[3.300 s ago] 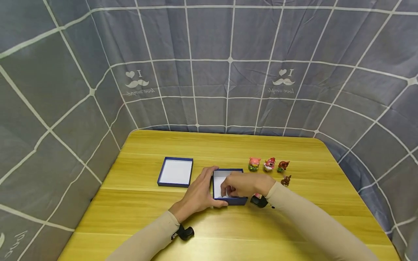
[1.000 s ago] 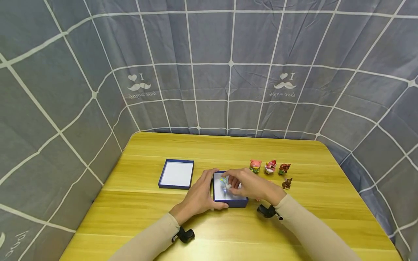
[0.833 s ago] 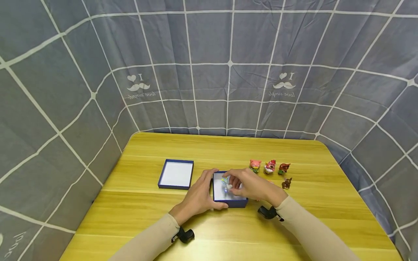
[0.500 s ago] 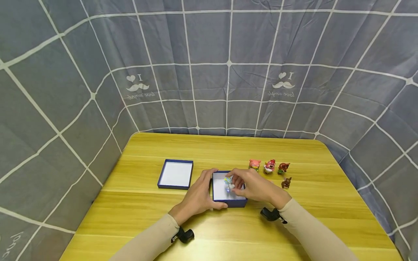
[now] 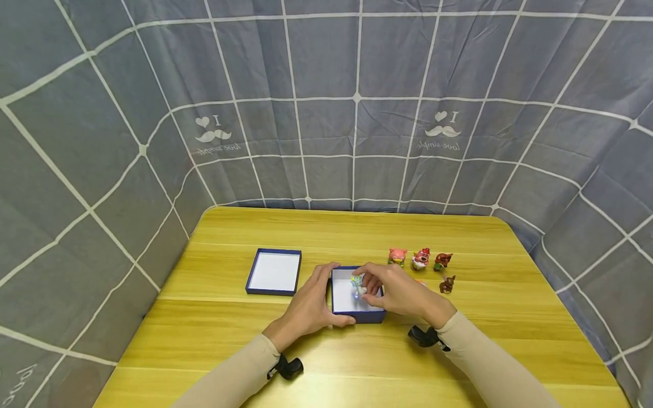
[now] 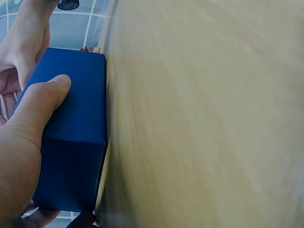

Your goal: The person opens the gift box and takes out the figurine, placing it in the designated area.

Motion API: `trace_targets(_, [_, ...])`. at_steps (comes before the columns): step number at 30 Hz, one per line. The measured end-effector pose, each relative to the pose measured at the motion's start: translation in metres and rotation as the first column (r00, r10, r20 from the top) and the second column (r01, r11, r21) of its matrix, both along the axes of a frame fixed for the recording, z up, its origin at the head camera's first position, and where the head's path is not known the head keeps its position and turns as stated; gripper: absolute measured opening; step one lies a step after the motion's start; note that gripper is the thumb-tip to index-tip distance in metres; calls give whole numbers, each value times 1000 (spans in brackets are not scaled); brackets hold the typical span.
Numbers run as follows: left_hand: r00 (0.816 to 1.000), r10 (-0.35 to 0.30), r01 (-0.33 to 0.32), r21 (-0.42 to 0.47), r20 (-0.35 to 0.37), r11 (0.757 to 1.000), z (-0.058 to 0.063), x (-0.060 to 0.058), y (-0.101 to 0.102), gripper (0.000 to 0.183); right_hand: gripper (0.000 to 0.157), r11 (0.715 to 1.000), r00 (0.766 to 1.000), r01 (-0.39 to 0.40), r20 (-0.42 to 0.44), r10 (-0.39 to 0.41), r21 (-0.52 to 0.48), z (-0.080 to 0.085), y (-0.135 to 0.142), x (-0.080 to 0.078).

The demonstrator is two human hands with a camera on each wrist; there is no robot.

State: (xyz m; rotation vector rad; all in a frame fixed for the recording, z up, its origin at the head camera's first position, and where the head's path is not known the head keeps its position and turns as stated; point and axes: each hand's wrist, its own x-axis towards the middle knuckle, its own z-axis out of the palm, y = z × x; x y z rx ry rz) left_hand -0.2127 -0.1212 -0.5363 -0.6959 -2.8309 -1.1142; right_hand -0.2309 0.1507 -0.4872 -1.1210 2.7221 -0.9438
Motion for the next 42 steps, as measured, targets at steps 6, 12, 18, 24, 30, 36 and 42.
trace_targets(6, [1000,-10,10,-3,-10,1000,1,0,1,130,48,1000,999,8,-43,-8,-9,1,2,3])
trace_targets(12, [1000,-13,13,1,-18,1000,2,1,2,130,49,999,997,9,-72,-12,-37,3,6,6])
trace_targets(18, [1000,-13,13,6,-16,1000,0,2,3,131,49,999,996,13,-86,-17,-48,5,11,10])
trace_targets(24, [1000,-3,3,9,-11,1000,-3,3,2,131,49,997,991,44,-124,-51,-57,4,19,16])
trace_targets(30, [1000,4,-3,12,-5,1000,-2,4,1,131,51,993,980,44,-186,-64,-109,-2,28,21])
trace_targets(36, [1000,8,-8,7,-2,1000,-1,3,1,131,51,991,975,52,-207,-77,-122,-3,38,26])
trace_targets(42, [1000,13,-13,15,4,1000,0,3,0,131,51,990,963,74,-248,-103,-124,-6,49,31])
